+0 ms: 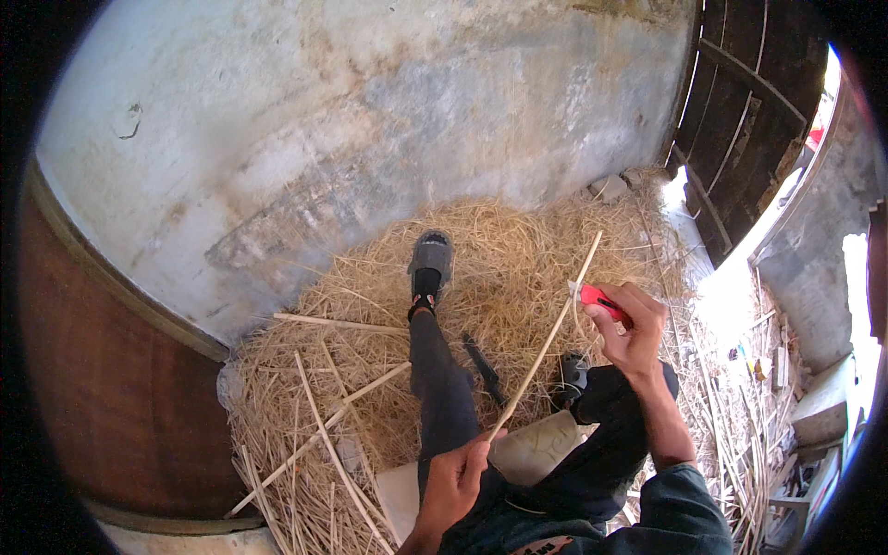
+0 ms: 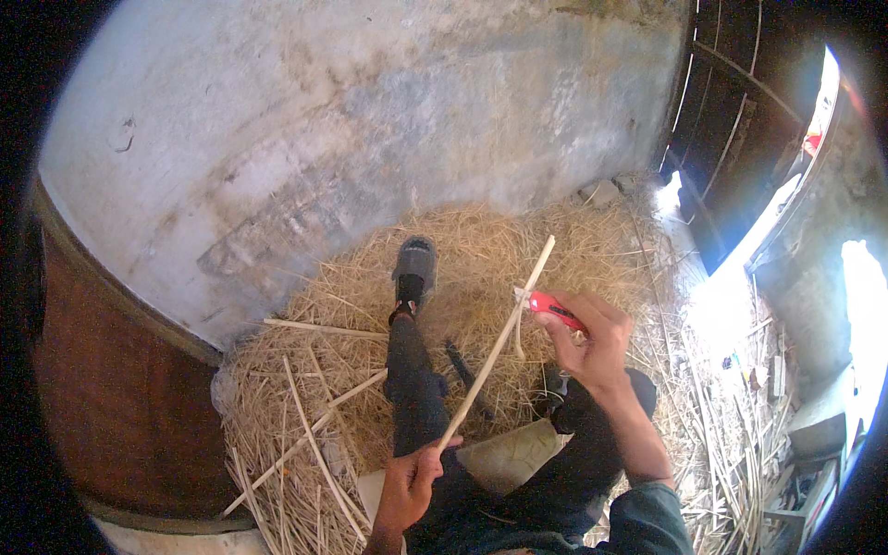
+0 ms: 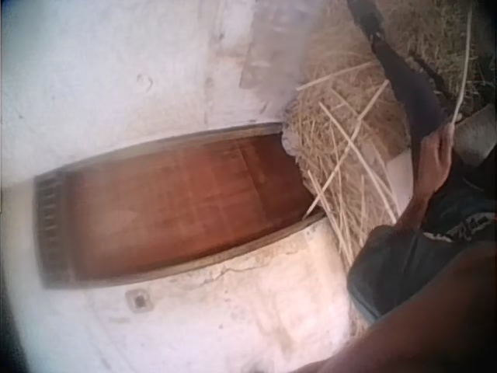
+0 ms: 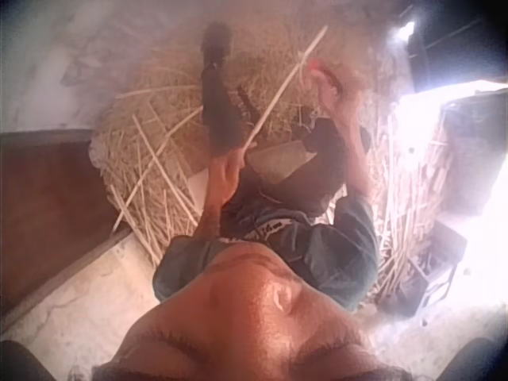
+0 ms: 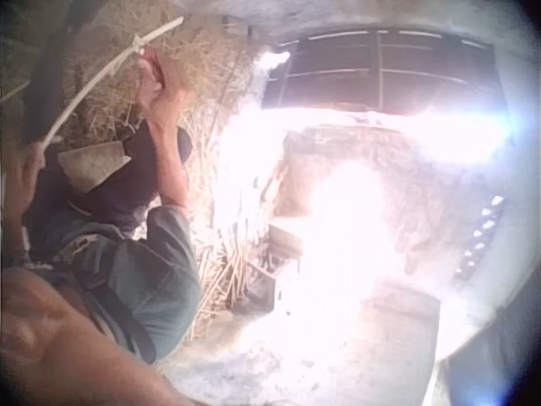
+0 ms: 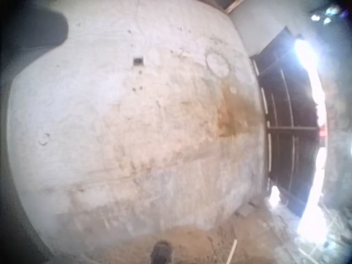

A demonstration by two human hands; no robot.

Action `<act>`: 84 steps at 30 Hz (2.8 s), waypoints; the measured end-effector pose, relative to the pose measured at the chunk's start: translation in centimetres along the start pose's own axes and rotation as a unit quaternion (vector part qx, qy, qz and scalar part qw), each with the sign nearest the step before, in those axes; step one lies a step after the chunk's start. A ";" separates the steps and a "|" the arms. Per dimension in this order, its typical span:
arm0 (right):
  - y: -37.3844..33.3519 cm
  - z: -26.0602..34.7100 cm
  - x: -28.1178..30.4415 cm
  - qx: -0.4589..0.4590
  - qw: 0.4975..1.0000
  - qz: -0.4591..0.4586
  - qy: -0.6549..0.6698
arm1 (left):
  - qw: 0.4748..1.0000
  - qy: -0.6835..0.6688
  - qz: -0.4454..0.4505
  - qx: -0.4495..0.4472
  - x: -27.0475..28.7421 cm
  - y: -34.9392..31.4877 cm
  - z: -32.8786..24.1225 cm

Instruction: The person sits on a hay-covered floor and uses a red utility knife to shave the surface of a long, thin bamboo strip. They hold the strip with their left hand and scrape along its length with the knife in their right hand, repeating the motion to smooth the material.

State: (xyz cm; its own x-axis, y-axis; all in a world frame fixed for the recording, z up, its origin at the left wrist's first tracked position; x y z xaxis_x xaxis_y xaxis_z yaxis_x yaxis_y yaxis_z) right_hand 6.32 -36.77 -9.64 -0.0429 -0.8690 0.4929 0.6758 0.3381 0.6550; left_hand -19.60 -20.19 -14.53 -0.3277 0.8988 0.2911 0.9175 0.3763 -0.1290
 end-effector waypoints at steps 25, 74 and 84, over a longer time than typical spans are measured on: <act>2.9 -3.3 1.3 -0.276 0.901 0.220 0.251 | 0.928 -0.288 0.173 0.158 1.7 2.1 3.9; 1.2 0.1 1.4 -0.237 0.858 0.139 0.435 | 0.959 -0.235 0.156 -0.018 -1.3 5.3 -1.3; -3.1 1.2 1.4 0.036 0.984 0.096 0.148 | 0.987 -0.151 -0.033 -0.040 -1.2 4.4 -3.6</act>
State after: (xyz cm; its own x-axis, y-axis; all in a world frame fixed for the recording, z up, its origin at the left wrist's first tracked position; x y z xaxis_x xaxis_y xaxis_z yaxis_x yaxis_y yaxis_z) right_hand 3.26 -38.56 -10.29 0.3029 -0.8505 0.4300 0.5962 0.5211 0.6107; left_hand -14.37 -20.46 -12.00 -0.4285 0.9035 -0.0010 0.9028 0.4281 -0.0412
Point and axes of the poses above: each hand's wrist, its own y-axis towards the middle knuckle, its own x-axis out of the back of the hand, z = x × y, the point moved 1 cm from there along y, towards the middle knuckle, and after that the axes turned 2 degrees about -x, right-handed, at the moved point
